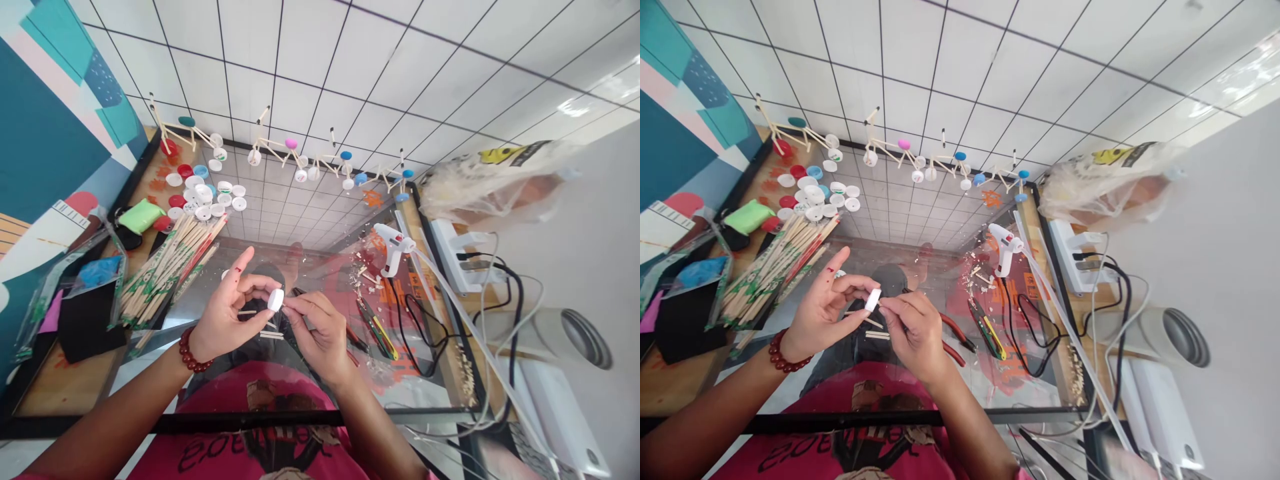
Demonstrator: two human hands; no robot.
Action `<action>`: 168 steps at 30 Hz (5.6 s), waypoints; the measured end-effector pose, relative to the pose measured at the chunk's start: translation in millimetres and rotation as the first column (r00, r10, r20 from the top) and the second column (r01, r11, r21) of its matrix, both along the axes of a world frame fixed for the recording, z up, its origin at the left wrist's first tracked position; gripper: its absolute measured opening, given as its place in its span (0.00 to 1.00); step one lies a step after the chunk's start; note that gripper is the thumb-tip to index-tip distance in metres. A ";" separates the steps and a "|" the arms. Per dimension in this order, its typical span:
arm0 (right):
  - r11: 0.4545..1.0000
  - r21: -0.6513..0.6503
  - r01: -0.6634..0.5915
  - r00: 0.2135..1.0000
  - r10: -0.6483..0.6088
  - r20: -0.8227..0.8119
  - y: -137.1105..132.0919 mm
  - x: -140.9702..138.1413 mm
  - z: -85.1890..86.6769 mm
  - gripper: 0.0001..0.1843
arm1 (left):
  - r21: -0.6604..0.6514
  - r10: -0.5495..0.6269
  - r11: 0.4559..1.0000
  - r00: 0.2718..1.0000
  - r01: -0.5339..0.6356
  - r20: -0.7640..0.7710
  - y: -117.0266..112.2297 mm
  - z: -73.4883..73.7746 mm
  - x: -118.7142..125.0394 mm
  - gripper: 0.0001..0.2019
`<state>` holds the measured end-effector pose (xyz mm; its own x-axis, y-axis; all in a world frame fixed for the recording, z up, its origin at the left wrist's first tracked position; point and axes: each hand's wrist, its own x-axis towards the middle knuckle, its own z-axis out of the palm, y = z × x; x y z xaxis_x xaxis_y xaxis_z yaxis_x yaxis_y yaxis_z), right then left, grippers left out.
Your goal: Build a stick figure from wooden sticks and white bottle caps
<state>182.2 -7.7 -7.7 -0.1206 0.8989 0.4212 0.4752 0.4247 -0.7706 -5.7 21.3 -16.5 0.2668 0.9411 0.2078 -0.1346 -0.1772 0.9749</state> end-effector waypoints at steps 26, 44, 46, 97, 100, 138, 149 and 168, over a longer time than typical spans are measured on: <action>0.996 0.090 -0.013 0.992 0.001 0.126 -0.6 3.1 -10.3 0.13 | -0.263 -0.058 0.963 0.997 0.067 0.041 -11.0 -6.4 6.2 0.48; 0.996 0.065 0.057 0.997 -0.061 0.057 1.9 8.5 -15.2 0.08 | -0.133 0.009 0.991 0.997 -0.019 -0.074 -9.2 -9.6 9.8 0.49; 0.997 0.071 0.042 0.997 -0.047 0.068 2.3 8.7 -17.3 0.07 | -0.109 0.012 0.994 0.994 -0.024 -0.113 -8.0 -9.8 8.9 0.49; 0.916 0.402 0.007 0.915 -0.168 0.367 -3.6 7.4 -10.0 0.10 | -0.061 0.086 0.995 0.996 -0.085 0.010 -8.2 15.1 6.0 0.53; 0.946 0.324 0.031 0.949 -0.129 0.286 -2.6 14.8 -11.0 0.09 | 0.074 0.160 0.986 0.981 -0.152 -0.109 -4.1 20.6 1.1 0.56; 0.957 0.287 0.038 0.975 -0.099 0.200 -5.7 13.6 -23.3 0.12 | -0.122 -0.226 0.969 0.971 0.215 -0.080 8.5 4.1 -17.7 0.56; 0.947 -0.237 -0.217 0.734 -0.001 -0.679 16.9 20.9 -7.6 0.48 | 0.098 0.108 0.993 0.890 -0.072 -0.443 8.4 -5.5 -11.9 0.49; 0.896 -0.125 0.427 0.895 -0.438 -0.084 -74.1 131.6 6.9 0.05 | 0.414 0.362 0.905 0.333 0.099 -0.871 57.0 -0.2 1.1 0.43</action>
<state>313.9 -81.8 -0.8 0.3302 0.8901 0.3142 0.5065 0.1138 -0.8547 -4.6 78.3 -16.7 0.3772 0.9015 0.2122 0.8518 -0.4277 0.3025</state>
